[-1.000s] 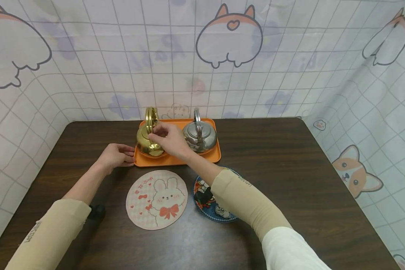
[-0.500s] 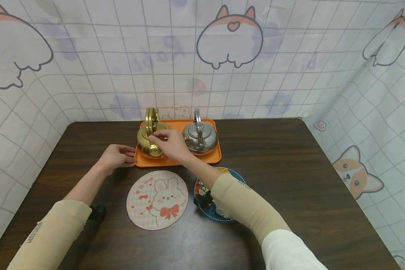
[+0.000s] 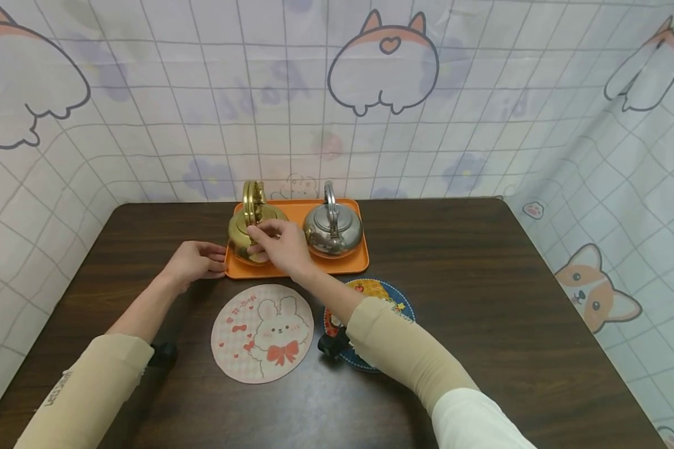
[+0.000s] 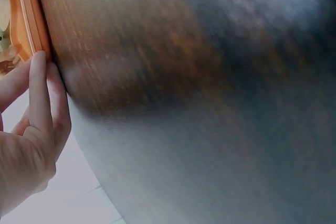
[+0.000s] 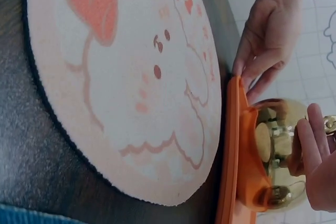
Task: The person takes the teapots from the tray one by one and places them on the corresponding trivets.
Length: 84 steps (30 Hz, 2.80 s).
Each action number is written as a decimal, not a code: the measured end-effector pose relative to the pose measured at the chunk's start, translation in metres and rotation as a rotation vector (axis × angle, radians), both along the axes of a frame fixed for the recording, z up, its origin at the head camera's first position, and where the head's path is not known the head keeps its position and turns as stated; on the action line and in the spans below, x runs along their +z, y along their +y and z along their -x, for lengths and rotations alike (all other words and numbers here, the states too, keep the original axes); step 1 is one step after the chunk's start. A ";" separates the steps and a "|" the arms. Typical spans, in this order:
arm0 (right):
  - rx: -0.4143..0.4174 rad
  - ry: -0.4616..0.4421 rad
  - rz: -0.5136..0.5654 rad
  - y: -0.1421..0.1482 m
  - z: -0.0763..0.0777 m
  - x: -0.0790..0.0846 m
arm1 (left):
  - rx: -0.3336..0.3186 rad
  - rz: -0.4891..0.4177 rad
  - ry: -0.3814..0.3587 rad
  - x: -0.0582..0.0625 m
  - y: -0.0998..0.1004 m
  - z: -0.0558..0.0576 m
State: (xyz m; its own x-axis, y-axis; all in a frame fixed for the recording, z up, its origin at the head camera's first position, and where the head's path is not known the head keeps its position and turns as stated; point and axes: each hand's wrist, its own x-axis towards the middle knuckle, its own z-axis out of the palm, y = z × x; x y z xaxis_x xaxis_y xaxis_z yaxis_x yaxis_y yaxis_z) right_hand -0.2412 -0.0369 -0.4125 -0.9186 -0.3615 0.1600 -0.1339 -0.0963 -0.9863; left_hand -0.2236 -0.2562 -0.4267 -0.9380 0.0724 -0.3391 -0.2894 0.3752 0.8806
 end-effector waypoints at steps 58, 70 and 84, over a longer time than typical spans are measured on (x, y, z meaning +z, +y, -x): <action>-0.088 0.093 -0.035 0.019 -0.037 0.017 | 0.003 -0.014 0.014 -0.007 -0.002 0.002; -0.084 0.156 -0.015 0.022 -0.042 0.011 | -0.007 -0.002 0.021 -0.006 -0.002 0.002; -0.079 0.174 -0.016 0.026 -0.048 0.012 | -0.010 -0.009 0.036 -0.007 -0.002 0.002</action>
